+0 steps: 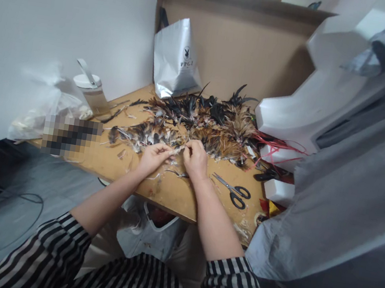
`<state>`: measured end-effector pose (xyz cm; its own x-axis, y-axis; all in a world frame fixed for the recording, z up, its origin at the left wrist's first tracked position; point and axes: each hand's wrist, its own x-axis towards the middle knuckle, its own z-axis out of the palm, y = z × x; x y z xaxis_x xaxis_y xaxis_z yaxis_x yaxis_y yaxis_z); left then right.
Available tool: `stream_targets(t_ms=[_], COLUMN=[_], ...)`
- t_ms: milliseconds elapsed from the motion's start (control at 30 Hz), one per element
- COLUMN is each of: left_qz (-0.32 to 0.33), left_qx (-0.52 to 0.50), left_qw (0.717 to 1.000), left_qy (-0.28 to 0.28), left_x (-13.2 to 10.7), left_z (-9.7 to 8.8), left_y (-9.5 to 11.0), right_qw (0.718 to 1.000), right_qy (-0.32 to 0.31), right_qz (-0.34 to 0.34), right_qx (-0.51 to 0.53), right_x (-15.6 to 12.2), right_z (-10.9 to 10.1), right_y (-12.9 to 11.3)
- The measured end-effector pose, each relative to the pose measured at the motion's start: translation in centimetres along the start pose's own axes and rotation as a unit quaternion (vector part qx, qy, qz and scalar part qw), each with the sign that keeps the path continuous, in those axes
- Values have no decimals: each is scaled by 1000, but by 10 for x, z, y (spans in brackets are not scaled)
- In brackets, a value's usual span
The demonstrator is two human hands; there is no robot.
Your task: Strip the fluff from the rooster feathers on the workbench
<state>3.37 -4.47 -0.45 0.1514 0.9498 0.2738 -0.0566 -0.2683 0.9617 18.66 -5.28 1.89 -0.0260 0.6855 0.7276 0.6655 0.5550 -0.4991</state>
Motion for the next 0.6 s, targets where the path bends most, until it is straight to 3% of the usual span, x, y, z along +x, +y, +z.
stream_targets(t_ms=[133,300,600], left_qz=[-120,-164,-158], left_qx=[-103,-135,-165], left_qw=[986,966,965], left_qy=[-47,-149,-130], left_x=[5,5,8], left_z=[-4,-8,-6], left_y=[1,0,0], right_qw=[999,998,997], right_qy=[8,-4,2], right_qz=[-36,-57,-58], right_qx=[36,42,58], right_x=[-1,-4,-9], right_z=[2,7,13], right_y=[-5,-10,-12])
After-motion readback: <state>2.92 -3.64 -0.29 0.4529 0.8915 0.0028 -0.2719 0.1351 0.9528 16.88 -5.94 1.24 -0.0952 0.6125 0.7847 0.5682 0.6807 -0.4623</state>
